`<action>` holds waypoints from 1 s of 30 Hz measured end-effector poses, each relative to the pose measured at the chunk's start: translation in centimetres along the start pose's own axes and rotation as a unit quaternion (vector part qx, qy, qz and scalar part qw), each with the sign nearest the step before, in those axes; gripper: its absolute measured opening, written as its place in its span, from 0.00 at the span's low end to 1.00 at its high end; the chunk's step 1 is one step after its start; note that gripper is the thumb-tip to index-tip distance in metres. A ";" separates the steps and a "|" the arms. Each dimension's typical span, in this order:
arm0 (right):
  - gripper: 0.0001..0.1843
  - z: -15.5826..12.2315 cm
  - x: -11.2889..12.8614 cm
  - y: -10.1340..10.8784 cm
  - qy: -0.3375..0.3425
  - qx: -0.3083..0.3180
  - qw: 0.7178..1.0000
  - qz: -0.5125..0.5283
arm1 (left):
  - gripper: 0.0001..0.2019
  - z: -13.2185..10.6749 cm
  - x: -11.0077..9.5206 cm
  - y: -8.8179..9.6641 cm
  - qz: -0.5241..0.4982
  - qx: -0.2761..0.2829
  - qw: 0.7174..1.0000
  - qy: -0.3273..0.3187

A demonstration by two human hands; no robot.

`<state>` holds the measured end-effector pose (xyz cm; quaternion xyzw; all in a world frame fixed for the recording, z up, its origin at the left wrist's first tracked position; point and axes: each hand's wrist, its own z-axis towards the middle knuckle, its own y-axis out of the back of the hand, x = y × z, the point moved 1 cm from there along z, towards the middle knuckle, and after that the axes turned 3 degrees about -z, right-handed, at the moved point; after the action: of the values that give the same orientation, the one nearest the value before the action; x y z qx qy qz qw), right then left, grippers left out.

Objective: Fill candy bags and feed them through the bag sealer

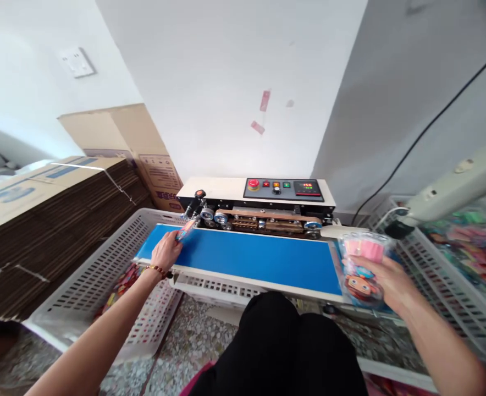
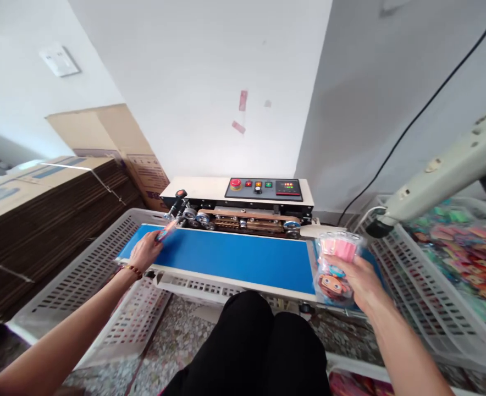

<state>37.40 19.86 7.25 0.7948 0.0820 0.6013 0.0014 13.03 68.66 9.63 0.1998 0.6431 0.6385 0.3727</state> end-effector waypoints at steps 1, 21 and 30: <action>0.15 0.0 -0.1 0.0 -0.024 0.004 1.000 0.007 | 0.21 -0.8 0.3 0.2 -0.031 -0.019 0.999 -0.010; 0.18 -11.1 4.2 -9.8 0.033 0.287 0.930 0.228 | 0.17 -11.3 -22.0 -2.1 -0.697 0.229 0.679 0.024; 0.14 -9.9 1.6 -8.6 0.076 0.192 0.972 0.112 | 0.26 -12.0 -25.0 -4.7 -0.403 0.050 0.882 -0.239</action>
<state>27.24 27.63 10.69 0.7361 0.1060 0.6296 -0.2247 21.35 41.76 9.58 0.0886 0.5906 0.3331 0.7296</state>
